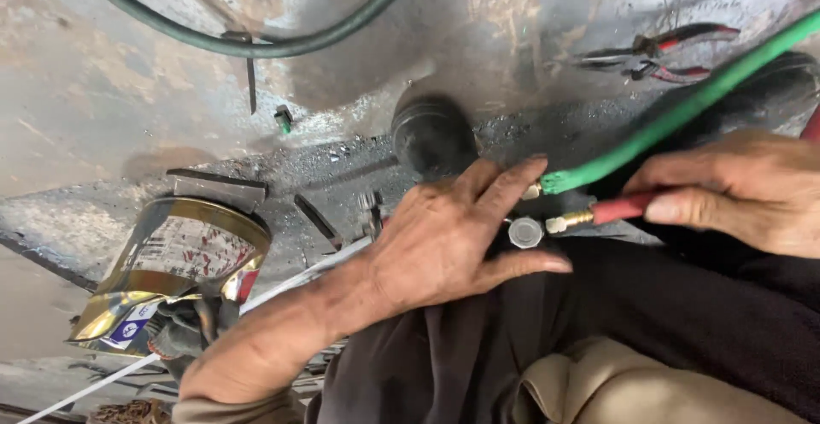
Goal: Connecting and securing gas hoses to a cutting torch using pliers.
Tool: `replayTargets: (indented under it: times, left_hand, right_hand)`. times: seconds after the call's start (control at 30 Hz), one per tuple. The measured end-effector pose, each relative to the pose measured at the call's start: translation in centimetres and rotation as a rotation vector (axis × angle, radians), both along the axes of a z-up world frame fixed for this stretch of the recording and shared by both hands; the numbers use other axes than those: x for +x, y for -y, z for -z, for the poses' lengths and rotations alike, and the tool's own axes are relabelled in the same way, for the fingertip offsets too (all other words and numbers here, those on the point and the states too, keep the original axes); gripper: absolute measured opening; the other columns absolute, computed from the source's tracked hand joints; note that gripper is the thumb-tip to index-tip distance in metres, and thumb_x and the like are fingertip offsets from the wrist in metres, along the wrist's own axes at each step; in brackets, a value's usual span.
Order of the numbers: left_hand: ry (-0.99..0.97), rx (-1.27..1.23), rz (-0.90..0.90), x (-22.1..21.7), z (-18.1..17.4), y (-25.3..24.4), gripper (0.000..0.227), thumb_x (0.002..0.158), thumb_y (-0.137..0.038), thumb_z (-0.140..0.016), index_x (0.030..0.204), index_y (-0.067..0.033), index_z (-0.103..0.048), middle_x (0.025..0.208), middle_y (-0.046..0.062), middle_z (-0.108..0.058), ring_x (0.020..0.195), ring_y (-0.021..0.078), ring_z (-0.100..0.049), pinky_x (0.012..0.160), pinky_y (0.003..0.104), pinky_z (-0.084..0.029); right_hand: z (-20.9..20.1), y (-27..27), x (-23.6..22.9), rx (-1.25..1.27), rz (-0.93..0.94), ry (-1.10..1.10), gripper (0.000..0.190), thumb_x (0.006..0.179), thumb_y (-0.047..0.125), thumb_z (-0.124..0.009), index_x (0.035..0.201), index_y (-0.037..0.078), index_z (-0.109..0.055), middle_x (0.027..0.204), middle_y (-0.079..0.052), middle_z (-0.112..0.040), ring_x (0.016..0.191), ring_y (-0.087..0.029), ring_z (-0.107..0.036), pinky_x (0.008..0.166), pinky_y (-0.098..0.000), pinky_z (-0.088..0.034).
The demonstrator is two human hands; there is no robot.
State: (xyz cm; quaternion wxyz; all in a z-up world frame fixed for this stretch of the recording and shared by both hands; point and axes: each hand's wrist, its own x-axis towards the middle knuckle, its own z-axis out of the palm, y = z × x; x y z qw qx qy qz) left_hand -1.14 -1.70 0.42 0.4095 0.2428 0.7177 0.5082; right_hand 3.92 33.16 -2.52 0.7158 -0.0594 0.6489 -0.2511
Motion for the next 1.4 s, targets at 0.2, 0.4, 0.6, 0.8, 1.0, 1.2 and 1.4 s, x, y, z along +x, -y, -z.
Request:
replayTargets:
  times: [0.2,0.4,0.6,0.8,1.0,1.2,1.4]
  left_hand:
    - [-0.171,-0.142,0.021,0.6,0.7,-0.9,0.069,0.094,-0.054,-0.073,0.125,0.0053,-0.057,0.099,0.019,-0.068,0.075,0.0341,-0.072,0.063,0.042,-0.059]
    - [0.048,-0.158,-0.07,1.0,1.0,-1.1,0.059,0.093,-0.05,-0.07,0.117,0.003,-0.061,0.093,0.02,-0.072,0.074,0.0346,-0.073,0.061,0.044,-0.058]
    - [0.462,-0.15,-0.015,-0.7,0.8,-1.5,0.046,0.096,-0.047,-0.056,0.107,-0.0052,-0.071,0.071,0.016,-0.071,0.064,0.0304,-0.072,0.062,0.043,-0.056]
    - [0.804,-0.122,-0.017,0.4,3.0,-2.1,0.049,0.096,-0.047,-0.051,0.104,-0.0059,-0.076,0.066,0.007,-0.066,0.065,0.0179,-0.065,0.063,0.035,-0.052]
    - [1.057,-0.164,-0.008,0.1,3.8,-2.6,0.054,0.095,-0.05,-0.054,0.095,-0.0023,-0.079,0.062,-0.001,-0.055,0.061,0.0119,-0.052,0.055,0.032,-0.044]
    - [1.144,-0.153,-0.05,-1.1,3.4,-2.6,0.049,0.095,-0.053,-0.054,0.1,-0.0098,-0.077,0.068,-0.003,-0.057,0.064,0.0108,-0.054,0.057,0.031,-0.046]
    - [0.755,-0.189,-0.155,-1.2,1.1,-3.4,0.04,0.092,-0.043,-0.054,0.088,-0.007,-0.072,0.064,0.004,-0.062,0.061,0.0146,-0.061,0.058,0.034,-0.051]
  right_hand:
    - [-2.2,4.5,-2.0,0.083,-0.112,0.142,0.038,0.092,0.048,-0.062,0.12,0.024,-0.071,0.075,-0.004,-0.072,0.071,-0.023,-0.073,0.065,-0.0403,-0.055]
    - [-3.4,4.8,-1.0,-0.079,-0.154,-0.587,0.045,0.079,0.043,-0.076,0.113,0.014,-0.072,0.079,-0.005,-0.074,0.059,-0.026,-0.072,0.054,-0.0419,-0.058]
    - [-5.0,5.7,-1.5,-0.387,-0.276,-1.059,0.042,0.076,0.042,-0.075,0.099,0.006,-0.075,0.071,-0.007,-0.071,0.055,-0.023,-0.069,0.044,-0.0429,-0.056]
    - [-5.7,6.5,-4.0,-0.41,-0.408,-1.121,0.038,0.069,0.03,-0.075,0.097,0.006,-0.077,0.069,-0.007,-0.068,0.047,-0.023,-0.065,0.038,-0.0409,-0.052]
    - [-6.1,6.8,-4.3,-0.382,-0.367,-1.199,0.041,0.064,0.027,-0.075,0.098,0.005,-0.077,0.067,-0.007,-0.064,0.049,-0.023,-0.063,0.043,-0.0406,-0.047]
    - [-5.2,4.8,-5.1,-0.443,-0.072,-1.176,0.052,0.061,0.034,-0.075,0.103,0.005,-0.076,0.076,-0.012,-0.065,0.06,-0.027,-0.061,0.055,-0.0446,-0.045]
    - [-4.1,2.4,-1.7,-0.286,0.106,-0.969,0.051,0.074,0.039,-0.083,0.108,0.004,-0.074,0.08,-0.009,-0.065,0.067,-0.026,-0.066,0.062,-0.0434,-0.052]
